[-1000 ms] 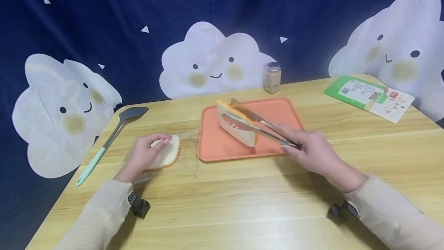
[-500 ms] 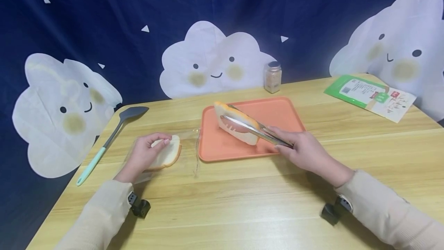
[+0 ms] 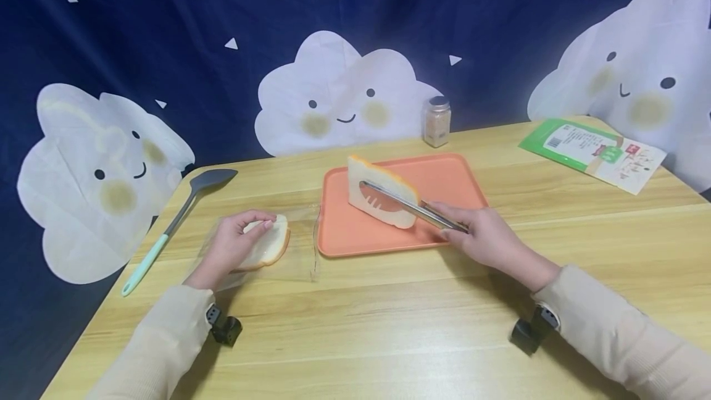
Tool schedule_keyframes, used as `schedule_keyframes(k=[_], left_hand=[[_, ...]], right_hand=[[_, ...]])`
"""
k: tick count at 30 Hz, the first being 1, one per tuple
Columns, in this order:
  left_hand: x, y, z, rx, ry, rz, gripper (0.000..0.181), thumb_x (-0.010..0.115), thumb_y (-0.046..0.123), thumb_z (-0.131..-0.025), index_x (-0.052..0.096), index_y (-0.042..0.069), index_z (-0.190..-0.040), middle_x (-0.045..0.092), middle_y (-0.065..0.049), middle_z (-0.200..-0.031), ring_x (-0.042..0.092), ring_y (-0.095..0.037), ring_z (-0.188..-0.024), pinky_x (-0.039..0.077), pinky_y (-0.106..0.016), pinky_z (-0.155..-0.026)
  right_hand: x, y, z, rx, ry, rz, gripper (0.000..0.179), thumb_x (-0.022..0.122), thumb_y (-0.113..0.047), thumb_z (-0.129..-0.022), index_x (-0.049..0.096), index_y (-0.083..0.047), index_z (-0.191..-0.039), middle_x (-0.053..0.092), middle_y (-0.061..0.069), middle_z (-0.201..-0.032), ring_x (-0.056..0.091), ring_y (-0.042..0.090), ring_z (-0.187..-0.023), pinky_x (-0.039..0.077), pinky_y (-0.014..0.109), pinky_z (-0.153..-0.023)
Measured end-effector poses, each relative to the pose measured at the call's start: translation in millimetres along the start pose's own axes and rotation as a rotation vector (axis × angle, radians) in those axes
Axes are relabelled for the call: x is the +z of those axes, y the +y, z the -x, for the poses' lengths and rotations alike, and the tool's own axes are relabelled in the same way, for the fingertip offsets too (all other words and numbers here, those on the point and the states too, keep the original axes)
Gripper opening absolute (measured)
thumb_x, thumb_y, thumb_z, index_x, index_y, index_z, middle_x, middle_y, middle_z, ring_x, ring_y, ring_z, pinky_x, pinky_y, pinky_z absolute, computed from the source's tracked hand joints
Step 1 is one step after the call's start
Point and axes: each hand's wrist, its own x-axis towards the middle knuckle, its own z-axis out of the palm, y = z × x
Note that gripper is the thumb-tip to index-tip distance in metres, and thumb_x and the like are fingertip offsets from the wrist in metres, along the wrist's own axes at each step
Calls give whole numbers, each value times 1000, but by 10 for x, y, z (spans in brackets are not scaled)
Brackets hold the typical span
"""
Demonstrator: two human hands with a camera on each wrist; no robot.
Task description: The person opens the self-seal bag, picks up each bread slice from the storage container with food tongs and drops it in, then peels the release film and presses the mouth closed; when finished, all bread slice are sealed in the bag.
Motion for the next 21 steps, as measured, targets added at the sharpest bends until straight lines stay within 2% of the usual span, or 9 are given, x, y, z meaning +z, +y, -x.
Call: schedule_keyframes(k=[3,6,9,11,13,16,18,21], left_hand=[[-2,9,-5,0,-6,19,18,60,14,-91,68,1,-98,67,-17,-106,57,-31,-107,39,-48,-97],[-4,12,-10,2,-5,22,17,60,14,-91,68,1,-98,67,-16,-105,57,-30,-107,39,-47,-96],[-5,16,-12,4,-2,15,17,60,14,-91,69,1,-98,68,-16,-104,57,-29,-106,40,-47,-95],[-5,25,-16,9,5,0,17,60,14,-91,69,2,-98,68,-15,-103,58,-27,-104,41,-45,-92],[-3,38,-25,14,9,-18,16,60,15,-90,69,4,-98,69,-13,-102,59,-24,-101,44,-38,-89],[10,69,-42,30,15,-37,15,62,15,-89,70,5,-98,69,-10,-100,60,-18,-98,45,-34,-85],[23,86,-52,41,14,-31,15,62,15,-89,70,5,-97,70,-10,-100,60,-18,-97,45,-34,-85],[44,103,-60,49,9,-12,14,62,12,-89,70,4,-96,69,-13,-100,60,-21,-98,44,-41,-88]], right_hand=[[-11,12,-10,50,-21,-62,51,66,-8,-83,52,-15,-132,57,17,-125,46,12,-53,38,25,-45],[-26,23,-5,148,-66,-202,52,66,-8,-84,51,-15,-133,59,20,-120,46,13,-47,41,26,-42],[-59,32,10,263,-129,-386,54,64,-8,-84,48,-14,-135,64,21,-96,50,14,-49,43,27,-42],[-92,33,22,319,-172,-488,56,63,-9,-85,45,-13,-137,63,19,-83,51,14,-52,44,27,-44],[-123,32,33,351,-213,-579,58,62,-8,-85,41,-10,-139,60,16,-74,51,14,-52,45,27,-45],[-147,16,55,385,-273,-695,60,62,-7,-84,38,-5,-139,61,14,-75,52,12,-52,47,25,-47],[-140,-4,73,393,-316,-759,61,61,-7,-85,35,-1,-140,61,11,-72,52,10,-51,47,24,-46],[-103,-43,100,394,-380,-839,62,58,-8,-87,30,2,-141,61,8,-72,52,8,-51,46,21,-46]])
